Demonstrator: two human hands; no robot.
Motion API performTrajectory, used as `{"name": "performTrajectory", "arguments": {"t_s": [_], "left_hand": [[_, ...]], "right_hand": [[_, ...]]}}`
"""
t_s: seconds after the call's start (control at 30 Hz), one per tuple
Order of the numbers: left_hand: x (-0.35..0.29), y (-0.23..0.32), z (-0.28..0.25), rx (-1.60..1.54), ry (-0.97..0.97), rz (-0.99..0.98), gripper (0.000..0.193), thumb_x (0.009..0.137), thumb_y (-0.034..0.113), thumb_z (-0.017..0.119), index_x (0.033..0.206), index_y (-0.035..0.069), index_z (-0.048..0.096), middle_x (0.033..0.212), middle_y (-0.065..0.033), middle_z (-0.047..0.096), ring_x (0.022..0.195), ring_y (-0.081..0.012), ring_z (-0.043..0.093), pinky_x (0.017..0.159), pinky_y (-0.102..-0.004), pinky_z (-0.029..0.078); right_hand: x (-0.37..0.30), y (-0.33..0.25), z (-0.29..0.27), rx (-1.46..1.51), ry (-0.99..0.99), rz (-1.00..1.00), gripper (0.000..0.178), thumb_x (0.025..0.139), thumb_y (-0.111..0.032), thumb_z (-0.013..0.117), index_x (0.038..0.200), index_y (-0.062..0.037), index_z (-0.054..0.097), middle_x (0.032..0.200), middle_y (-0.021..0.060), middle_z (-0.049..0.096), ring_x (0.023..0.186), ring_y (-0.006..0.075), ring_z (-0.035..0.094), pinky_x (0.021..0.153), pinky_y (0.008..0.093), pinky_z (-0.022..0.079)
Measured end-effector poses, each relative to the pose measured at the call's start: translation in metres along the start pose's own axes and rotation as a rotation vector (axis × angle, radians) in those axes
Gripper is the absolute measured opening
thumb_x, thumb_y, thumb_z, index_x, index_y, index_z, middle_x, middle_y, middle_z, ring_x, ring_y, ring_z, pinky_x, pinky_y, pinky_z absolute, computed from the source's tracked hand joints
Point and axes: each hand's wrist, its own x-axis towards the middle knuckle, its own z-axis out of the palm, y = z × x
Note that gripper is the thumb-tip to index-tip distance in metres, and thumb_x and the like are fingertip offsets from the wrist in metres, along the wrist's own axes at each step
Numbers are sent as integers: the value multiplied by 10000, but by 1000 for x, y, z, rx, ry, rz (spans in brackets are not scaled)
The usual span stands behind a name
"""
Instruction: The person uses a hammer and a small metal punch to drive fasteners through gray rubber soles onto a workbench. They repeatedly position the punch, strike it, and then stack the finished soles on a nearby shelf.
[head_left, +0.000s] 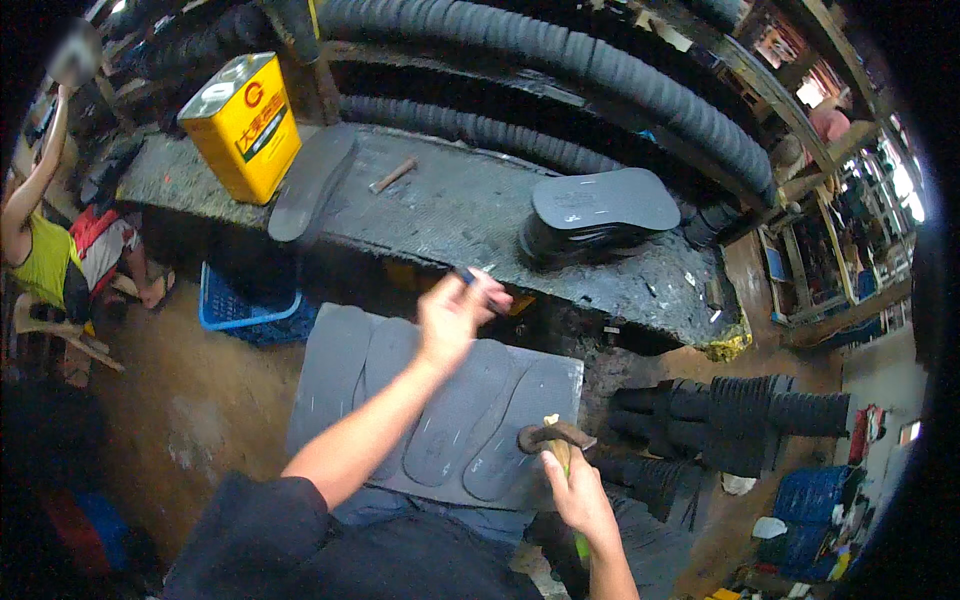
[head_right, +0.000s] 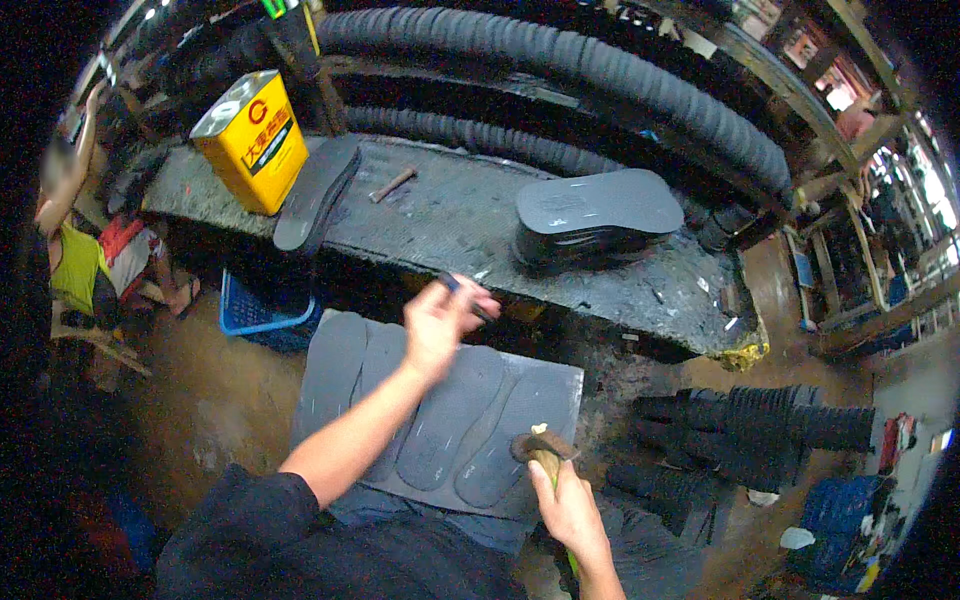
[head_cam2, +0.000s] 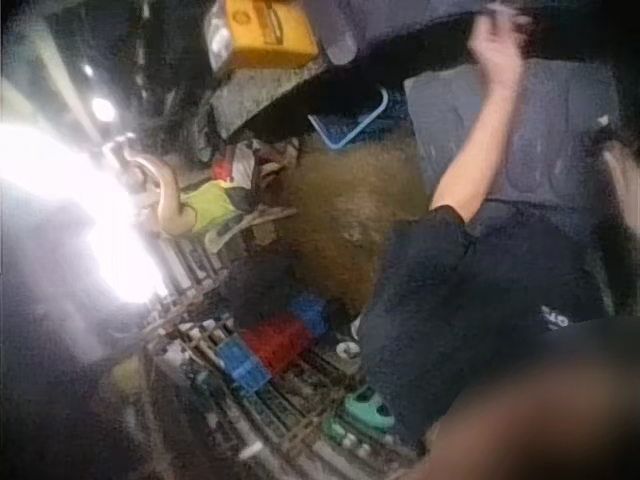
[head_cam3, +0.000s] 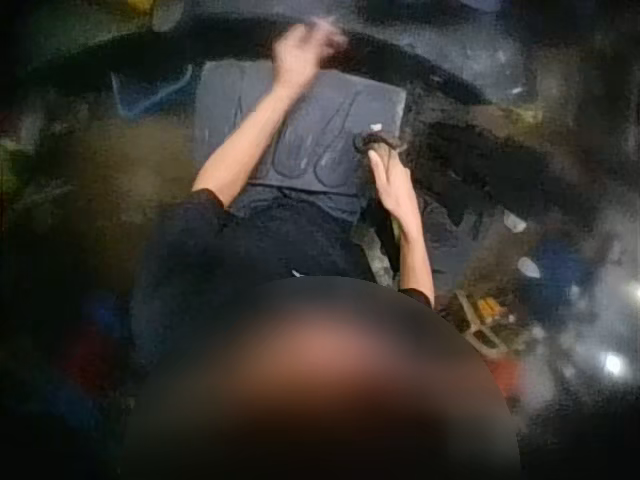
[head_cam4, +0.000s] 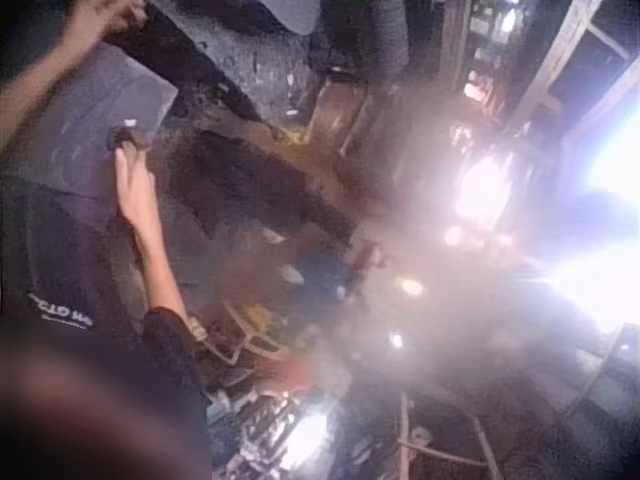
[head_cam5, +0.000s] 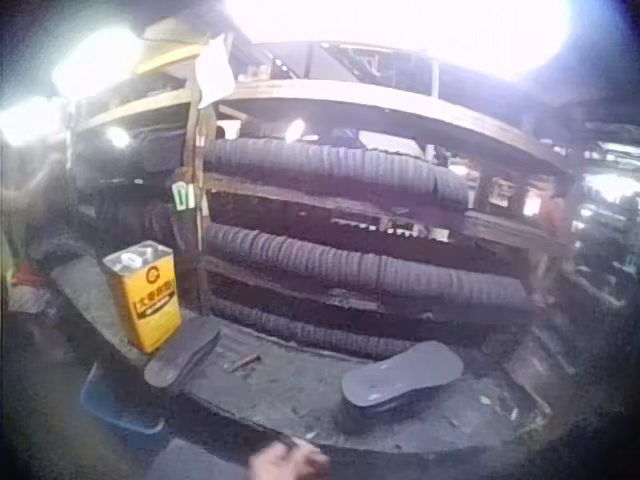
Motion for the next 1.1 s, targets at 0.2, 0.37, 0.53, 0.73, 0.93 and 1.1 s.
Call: {"name": "performTrajectory", "arguments": {"t_s": [0.2,0.37,0.53,0.73,0.93,1.1], "left_hand": [[173,48,-52,1296,-138,461,376,917,370,768,1037,14,761,1045,-205,709,1075,-393,653,914,-499,529],[220,60,-108,1777,117,355,365,932,312,728,1226,97,753,1192,-194,703,1174,-385,654,948,-529,565],[240,81,-141,1419,-25,13,348,830,224,854,1145,85,804,1109,-197,775,1029,-354,745,938,-449,586],[124,112,-159,157,-144,-119,273,1019,129,694,1213,-62,676,1048,-116,736,1000,-232,751,877,-354,609],[-107,129,-267,348,-61,-410,309,1041,176,668,1265,-32,621,1171,-121,708,1020,-228,737,919,-365,608],[-156,91,-283,249,-36,-538,268,1061,137,625,1274,-25,620,1173,-126,709,1027,-231,734,922,-378,609]], "right_hand": [[-9,8,5,57,41,43,462,1060,-377,602,1198,60,659,1036,300,732,1042,447,726,897,462,553],[-4,24,25,155,114,-28,500,1053,-419,601,1265,30,654,1002,356,711,1050,541,676,880,540,551],[-2,28,45,209,133,-15,444,1057,-346,633,1347,-15,570,667,113,646,585,220,650,606,424,554],[-31,50,54,1028,128,219,328,1093,-411,578,979,-110,517,560,-37,386,386,63,321,352,261,269],[-47,81,59,1357,35,338,270,1085,-374,598,966,-138,541,538,-49,355,349,69,300,299,255,257],[-13,63,54,1487,-9,276,257,1083,-362,604,1003,-129,533,551,-61,337,362,39,290,305,229,249]]}}
